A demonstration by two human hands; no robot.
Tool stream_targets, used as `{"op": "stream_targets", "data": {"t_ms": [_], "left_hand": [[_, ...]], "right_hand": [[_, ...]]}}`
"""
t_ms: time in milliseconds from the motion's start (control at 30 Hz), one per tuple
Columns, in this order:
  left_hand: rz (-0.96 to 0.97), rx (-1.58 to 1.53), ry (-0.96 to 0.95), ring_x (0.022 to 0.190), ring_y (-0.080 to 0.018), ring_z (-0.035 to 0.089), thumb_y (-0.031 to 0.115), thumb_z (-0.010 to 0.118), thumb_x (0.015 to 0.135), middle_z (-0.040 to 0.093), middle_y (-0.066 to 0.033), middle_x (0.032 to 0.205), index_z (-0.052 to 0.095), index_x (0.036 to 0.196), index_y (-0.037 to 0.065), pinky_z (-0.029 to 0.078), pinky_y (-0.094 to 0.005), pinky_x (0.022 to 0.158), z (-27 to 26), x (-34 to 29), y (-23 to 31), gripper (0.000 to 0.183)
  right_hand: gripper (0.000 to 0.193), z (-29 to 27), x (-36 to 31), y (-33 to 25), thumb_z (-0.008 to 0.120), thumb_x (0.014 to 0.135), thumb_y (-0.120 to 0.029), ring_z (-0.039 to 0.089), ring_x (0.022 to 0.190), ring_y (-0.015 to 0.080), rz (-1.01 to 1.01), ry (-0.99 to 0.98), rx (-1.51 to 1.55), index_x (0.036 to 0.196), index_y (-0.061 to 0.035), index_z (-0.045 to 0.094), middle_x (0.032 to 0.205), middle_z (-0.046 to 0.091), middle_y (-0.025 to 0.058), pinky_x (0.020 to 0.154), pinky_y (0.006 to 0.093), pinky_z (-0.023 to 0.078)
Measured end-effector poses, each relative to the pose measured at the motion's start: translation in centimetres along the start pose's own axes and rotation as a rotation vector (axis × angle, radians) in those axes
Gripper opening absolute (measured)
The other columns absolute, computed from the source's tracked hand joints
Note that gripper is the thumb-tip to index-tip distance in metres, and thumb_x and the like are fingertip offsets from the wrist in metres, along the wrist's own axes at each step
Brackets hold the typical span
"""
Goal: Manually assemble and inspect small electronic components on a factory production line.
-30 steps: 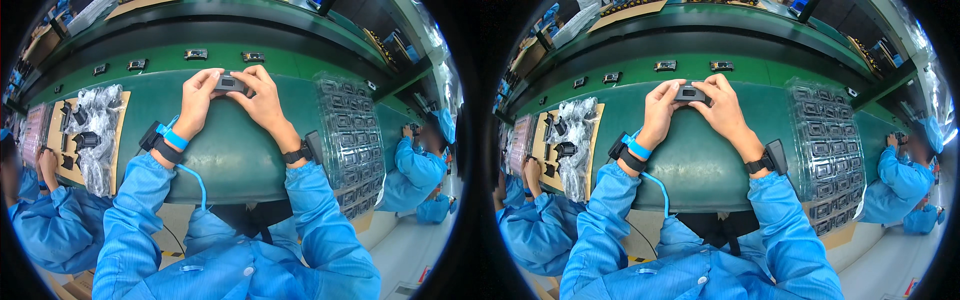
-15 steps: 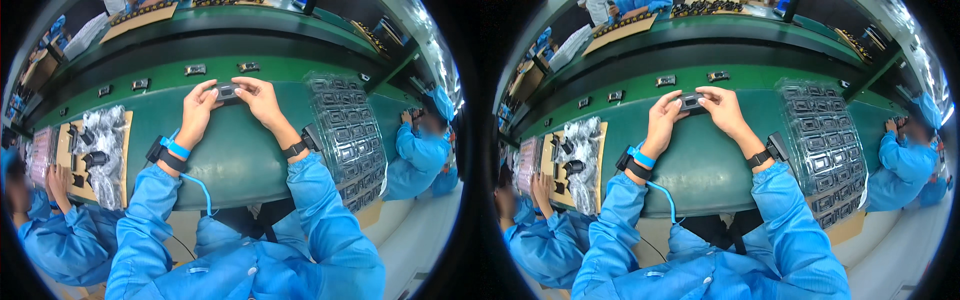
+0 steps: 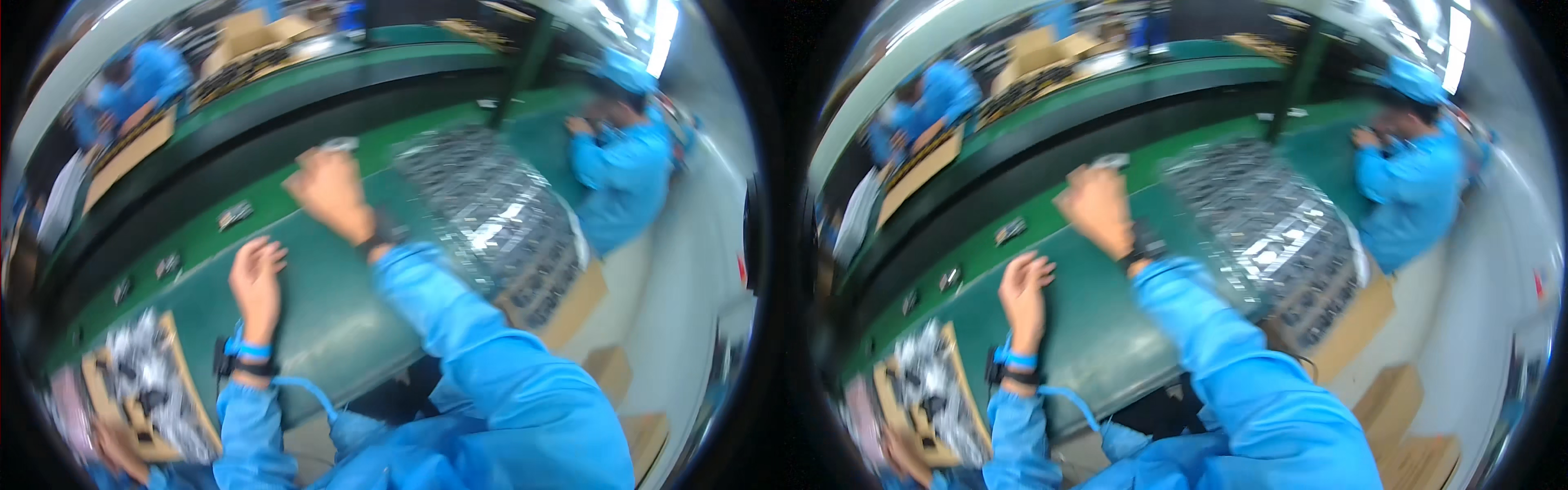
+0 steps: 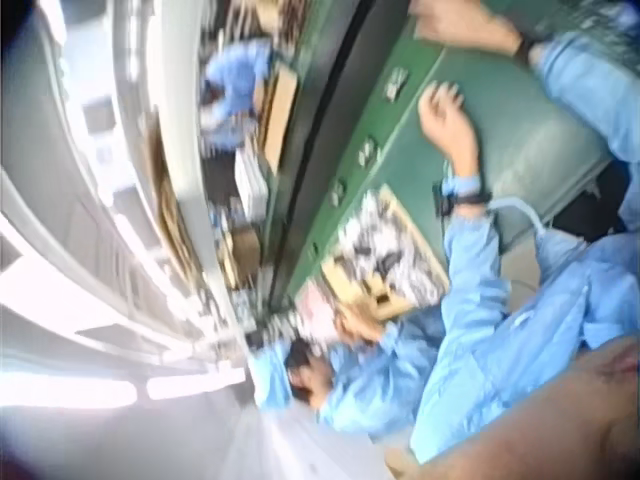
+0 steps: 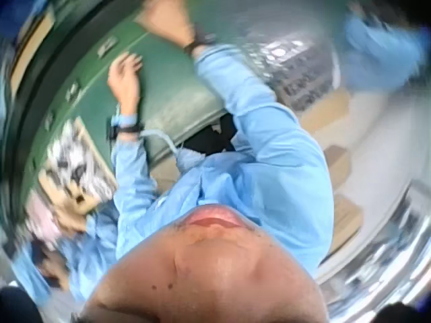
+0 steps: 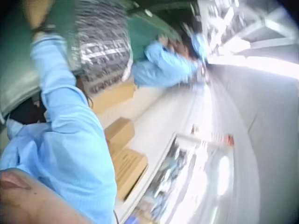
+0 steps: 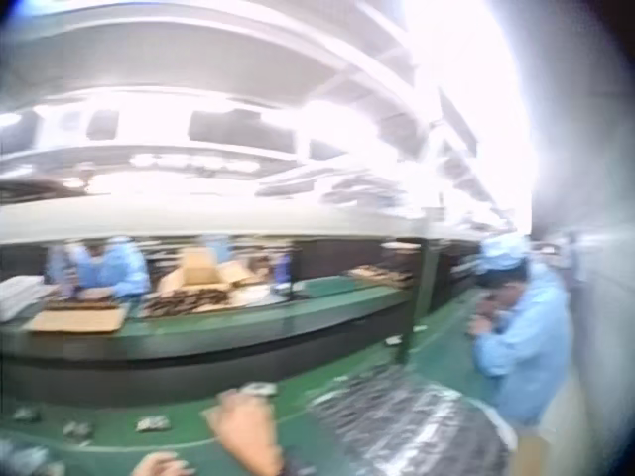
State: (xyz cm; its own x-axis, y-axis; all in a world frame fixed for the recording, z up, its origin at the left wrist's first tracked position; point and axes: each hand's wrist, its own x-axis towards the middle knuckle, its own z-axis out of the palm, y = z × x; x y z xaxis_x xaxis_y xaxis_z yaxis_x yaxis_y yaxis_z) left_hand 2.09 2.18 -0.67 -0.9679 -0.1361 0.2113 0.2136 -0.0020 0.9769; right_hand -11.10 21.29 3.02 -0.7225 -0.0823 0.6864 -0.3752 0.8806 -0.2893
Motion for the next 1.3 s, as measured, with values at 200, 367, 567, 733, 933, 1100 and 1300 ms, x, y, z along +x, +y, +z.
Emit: {"op": "stream_targets", "data": {"t_ms": [200,367,567,733,933,1100,1300], "left_hand": [[0.061,0.102,-0.033,0.099,-0.0201,0.072,0.016,0.063,0.106,0.071,-0.0125,0.113,0.061,0.127,-0.004,0.058,-0.03,0.081,0.3,0.1,-0.6,0.03],[0.014,0.09,0.031,0.101,-0.0224,0.072,0.023,0.062,0.107,0.07,-0.0162,0.116,0.059,0.134,-0.003,0.058,-0.032,0.084,0.6,-0.3,0.3,0.037],[0.037,-0.022,0.02,0.09,-0.014,0.068,0.009,0.06,0.107,0.072,-0.0129,0.106,0.05,0.136,-0.003,0.056,-0.0287,0.077,1.5,0.7,0.6,0.033],[0.082,-0.055,0.123,0.093,-0.0159,0.071,0.006,0.059,0.107,0.072,-0.0129,0.108,0.056,0.131,-0.002,0.058,-0.0279,0.075,-0.5,0.5,0.9,0.026],[0.043,-0.041,0.146,0.092,-0.0175,0.073,0.01,0.064,0.104,0.073,-0.012,0.109,0.061,0.129,-0.001,0.059,-0.0266,0.073,1.4,1.4,-0.2,0.027],[0.023,0.041,0.181,0.1,-0.0153,0.071,0.017,0.06,0.108,0.07,-0.0098,0.119,0.058,0.135,0.002,0.054,-0.0233,0.075,-2.4,0.5,-0.4,0.031],[0.005,-0.014,0.132,0.1,-0.0135,0.069,0.013,0.056,0.109,0.07,-0.0094,0.119,0.056,0.134,0.001,0.051,-0.0235,0.074,-0.7,1.3,-1.0,0.027]], "right_hand": [[0.046,1.9,-1.5,-1.0,0.077,0.082,-0.026,0.057,0.11,0.0391,0.16,-0.095,0.114,0.119,-0.0024,0.064,0.117,0.059,0.0216,0.094,0.049,0.049],[0.05,-0.1,-3.7,-2.5,0.08,0.082,-0.024,0.056,0.115,0.0415,-0.036,0.044,0.539,0.124,-0.0021,0.063,0.124,0.056,0.0215,0.099,0.0509,0.048],[0.051,-1.3,-8.4,-6.4,0.082,0.082,-0.014,0.054,0.122,0.0417,-0.068,-0.098,0.659,0.128,-0.0018,0.062,0.133,0.051,0.0223,0.103,0.0489,0.049],[0.05,-1.1,-7.9,-7.4,0.079,0.084,-0.009,0.057,0.124,0.0403,-0.075,-0.243,0.964,0.13,0.001,0.062,0.141,0.047,0.0229,0.103,0.0454,0.052],[0.029,-0.6,-7.2,-4.5,0.058,0.098,0.004,0.077,0.088,0.0208,0.398,-0.328,1.358,0.127,0.0068,0.065,0.106,0.075,0.0169,0.078,0.0326,0.062],[0.021,0.8,-6.6,-6.6,0.059,0.095,0.006,0.074,0.076,0.0173,0.373,-0.371,1.547,0.114,0.0099,0.066,0.088,0.073,0.0159,0.069,0.031,0.06],[0.022,0.2,-6.5,-5.1,0.065,0.094,0.004,0.072,0.079,0.0171,0.364,-0.355,1.408,0.114,0.0104,0.067,0.091,0.073,0.0148,0.073,0.0319,0.059]]}}
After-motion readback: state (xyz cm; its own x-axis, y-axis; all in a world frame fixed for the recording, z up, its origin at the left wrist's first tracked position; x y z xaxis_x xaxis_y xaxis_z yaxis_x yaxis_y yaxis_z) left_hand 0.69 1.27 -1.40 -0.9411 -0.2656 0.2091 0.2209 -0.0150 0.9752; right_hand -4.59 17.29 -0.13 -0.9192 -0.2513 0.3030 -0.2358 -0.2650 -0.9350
